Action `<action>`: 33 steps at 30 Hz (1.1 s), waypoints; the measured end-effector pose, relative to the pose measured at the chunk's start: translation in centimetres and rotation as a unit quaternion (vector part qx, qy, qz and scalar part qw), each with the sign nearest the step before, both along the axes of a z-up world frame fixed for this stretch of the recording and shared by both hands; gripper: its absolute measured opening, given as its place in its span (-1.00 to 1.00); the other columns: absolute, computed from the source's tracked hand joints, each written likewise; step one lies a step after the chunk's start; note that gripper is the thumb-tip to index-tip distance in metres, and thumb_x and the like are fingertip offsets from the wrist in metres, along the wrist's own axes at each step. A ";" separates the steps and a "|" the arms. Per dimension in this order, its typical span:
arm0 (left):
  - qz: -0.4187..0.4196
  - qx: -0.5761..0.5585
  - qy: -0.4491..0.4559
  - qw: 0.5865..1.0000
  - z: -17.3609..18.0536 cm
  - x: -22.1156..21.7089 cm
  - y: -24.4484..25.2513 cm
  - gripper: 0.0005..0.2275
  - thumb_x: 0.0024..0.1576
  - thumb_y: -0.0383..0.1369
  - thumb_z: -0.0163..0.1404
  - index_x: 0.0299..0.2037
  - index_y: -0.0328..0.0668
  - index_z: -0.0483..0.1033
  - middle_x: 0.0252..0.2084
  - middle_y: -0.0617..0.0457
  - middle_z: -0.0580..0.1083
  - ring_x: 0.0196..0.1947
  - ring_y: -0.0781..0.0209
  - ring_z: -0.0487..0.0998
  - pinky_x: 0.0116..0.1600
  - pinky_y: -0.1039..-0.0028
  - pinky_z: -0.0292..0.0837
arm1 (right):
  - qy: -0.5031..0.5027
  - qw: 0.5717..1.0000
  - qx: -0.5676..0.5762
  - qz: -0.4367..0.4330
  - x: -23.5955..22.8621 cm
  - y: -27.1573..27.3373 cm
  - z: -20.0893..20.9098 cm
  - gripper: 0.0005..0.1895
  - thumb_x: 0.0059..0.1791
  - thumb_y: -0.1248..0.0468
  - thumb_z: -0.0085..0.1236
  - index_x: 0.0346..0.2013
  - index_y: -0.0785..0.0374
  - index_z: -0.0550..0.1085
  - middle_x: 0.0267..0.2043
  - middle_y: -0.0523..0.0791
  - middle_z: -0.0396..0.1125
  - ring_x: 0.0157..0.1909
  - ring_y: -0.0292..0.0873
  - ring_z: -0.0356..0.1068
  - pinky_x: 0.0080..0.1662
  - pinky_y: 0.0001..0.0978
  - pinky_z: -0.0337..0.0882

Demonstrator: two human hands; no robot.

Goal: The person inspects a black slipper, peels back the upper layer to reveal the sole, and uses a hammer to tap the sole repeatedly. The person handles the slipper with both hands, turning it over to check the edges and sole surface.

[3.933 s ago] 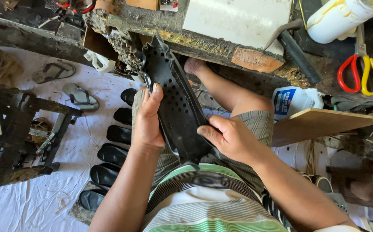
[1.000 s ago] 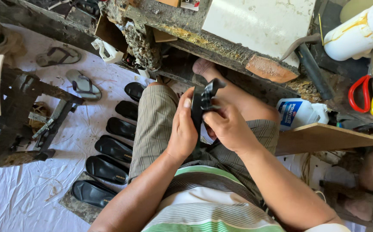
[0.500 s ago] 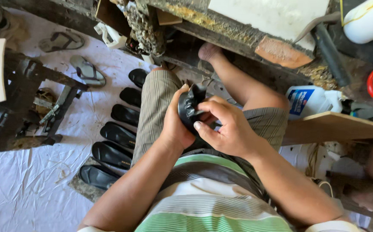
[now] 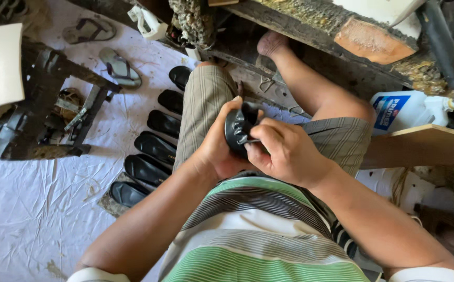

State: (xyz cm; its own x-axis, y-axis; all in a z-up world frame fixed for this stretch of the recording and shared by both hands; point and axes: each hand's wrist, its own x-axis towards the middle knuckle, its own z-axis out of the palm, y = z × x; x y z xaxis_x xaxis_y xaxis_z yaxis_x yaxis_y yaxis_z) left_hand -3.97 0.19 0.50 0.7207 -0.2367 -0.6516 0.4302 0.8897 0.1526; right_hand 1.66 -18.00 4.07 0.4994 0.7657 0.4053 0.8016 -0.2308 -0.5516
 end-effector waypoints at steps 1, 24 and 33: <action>0.033 -0.014 -0.030 0.999 -0.5 1.0 -0.3 -0.54 0.47 0.17 0.18 0.04 -0.10 0.75 -0.15 -0.01 0.70 -0.16 0.00 0.76 0.05 -0.03 0.71 | -0.014 0.999 -0.014 -0.038 0.1 -0.4 -1.4 -0.90 0.22 0.25 0.35 -0.04 0.21 0.61 -0.26 -0.05 0.43 -0.24 0.23 0.62 -0.19 0.08 0.68; 0.009 -0.028 0.014 0.999 -1.2 3.2 -2.9 -0.62 0.30 0.13 0.25 -0.08 0.02 0.73 -0.31 0.04 0.70 -0.30 -0.01 0.65 -0.15 0.06 0.48 | 0.051 0.998 0.031 -0.004 1.6 -2.1 2.4 -0.86 0.20 0.34 0.40 0.04 0.31 0.70 -0.10 0.09 0.56 -0.18 0.30 0.67 -0.20 0.10 0.72; 0.064 0.079 -0.038 0.994 -0.8 4.2 -3.0 -0.56 0.25 -0.12 0.29 0.26 -0.13 0.81 -0.34 -0.24 0.65 -0.36 -0.09 0.69 -0.21 0.16 0.61 | 0.217 0.965 0.065 -0.135 0.3 -2.2 -2.6 -0.86 0.08 0.28 0.45 -0.26 0.24 0.61 -0.45 0.06 0.45 -0.34 0.25 0.59 -0.28 0.10 0.54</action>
